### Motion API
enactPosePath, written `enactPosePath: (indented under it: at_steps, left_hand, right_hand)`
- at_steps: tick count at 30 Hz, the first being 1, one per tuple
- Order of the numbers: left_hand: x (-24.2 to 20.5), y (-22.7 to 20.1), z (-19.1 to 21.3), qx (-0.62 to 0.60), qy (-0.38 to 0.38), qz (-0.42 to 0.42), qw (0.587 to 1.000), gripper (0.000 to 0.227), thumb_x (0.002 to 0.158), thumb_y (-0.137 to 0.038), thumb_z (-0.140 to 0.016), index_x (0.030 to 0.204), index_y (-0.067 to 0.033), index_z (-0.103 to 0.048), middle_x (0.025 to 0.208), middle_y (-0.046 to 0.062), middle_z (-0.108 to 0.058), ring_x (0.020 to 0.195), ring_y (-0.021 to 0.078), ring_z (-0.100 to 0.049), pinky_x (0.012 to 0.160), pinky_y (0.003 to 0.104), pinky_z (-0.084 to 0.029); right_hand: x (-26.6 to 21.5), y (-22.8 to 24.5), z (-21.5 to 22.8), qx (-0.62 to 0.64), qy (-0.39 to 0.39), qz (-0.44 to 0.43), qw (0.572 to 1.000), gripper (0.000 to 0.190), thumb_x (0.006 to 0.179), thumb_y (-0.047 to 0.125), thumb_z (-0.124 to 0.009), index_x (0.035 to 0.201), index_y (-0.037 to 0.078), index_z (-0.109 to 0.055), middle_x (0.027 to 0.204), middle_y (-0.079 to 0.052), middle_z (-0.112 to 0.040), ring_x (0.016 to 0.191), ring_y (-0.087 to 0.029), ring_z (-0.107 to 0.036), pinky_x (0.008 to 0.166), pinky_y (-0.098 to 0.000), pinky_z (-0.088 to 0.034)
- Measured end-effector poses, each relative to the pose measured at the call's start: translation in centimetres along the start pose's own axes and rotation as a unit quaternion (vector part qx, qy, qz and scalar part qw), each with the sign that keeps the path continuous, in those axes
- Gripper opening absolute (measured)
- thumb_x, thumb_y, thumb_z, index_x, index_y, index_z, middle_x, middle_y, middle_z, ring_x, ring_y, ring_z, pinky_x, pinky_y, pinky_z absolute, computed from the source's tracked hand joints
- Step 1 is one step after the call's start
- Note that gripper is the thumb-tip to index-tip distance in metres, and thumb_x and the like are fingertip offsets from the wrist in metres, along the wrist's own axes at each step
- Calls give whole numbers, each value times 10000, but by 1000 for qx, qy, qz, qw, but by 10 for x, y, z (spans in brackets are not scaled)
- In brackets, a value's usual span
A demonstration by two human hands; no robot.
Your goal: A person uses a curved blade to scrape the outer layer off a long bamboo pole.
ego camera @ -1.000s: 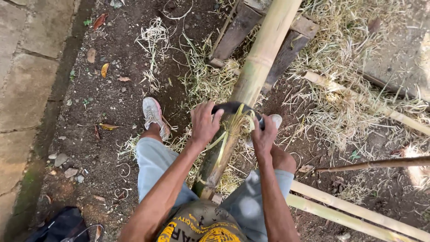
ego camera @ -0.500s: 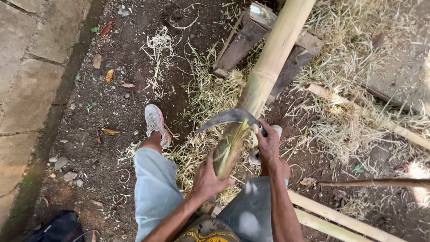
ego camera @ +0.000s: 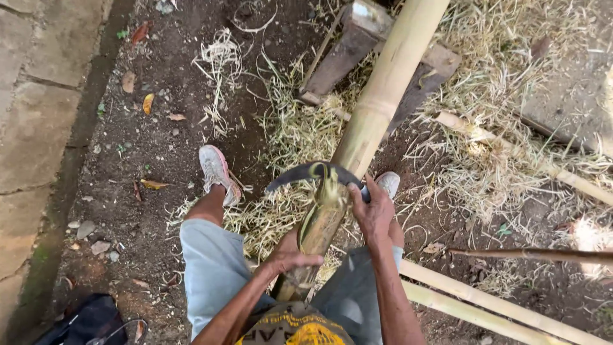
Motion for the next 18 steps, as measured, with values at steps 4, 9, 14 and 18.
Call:
enactPosePath:
  at_steps: [4, 9, 14, 18]
  left_hand:
    - [-18, 26, 22, 175, -77, 4, 982, 1116, 620, -553, -873, 1473, -45, -362, 1337, 170, -589, 1208, 278, -619, 1046, 472, -503]
    - [-20, -63, 64, 330, -352, -242, 842, 475, 935, -345, -683, 1276, -22, -617, 1144, 129, -607, 1087, 245, -556, 995, 422, -460]
    - [106, -86, 73, 327, -308, -245, 859, 319, 961, -198, -652, 1220, -13, -669, 1101, 139, -639, 1013, 258, -573, 938, 442, -443]
    - [187, -95, 73, 218, -260, -251, 907, 191, 993, -183, -601, 1080, -52, -709, 1020, 107, -668, 905, 215, -642, 884, 432, -555]
  right_hand:
    - [-14, -5, 0, -41, -125, 171, 976, 446, 1000, 393, -741, 1308, 74, -700, 1019, -168, -754, 855, -257, -751, 742, -387, -601]
    - [-17, -12, 5, -69, -75, 90, 991, 418, 960, 409, -700, 1234, 95, -734, 796, -81, -742, 659, -189, -700, 611, -393, -568]
    - [35, -39, 1, -165, -124, 152, 967, 403, 990, 480, -708, 1075, 87, -738, 688, -23, -626, 545, -142, -536, 480, -346, -468]
    - [92, -27, 25, -186, -193, 198, 943, 406, 1038, 485, -693, 981, 83, -706, 715, 7, -608, 513, -99, -478, 432, -297, -398]
Point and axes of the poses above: each hand's wrist, its own x-axis towards the middle knuckle, its own z-axis out of the back of the hand, y = z × x, the point moved 6 cm from there along x, towards the middle knuckle
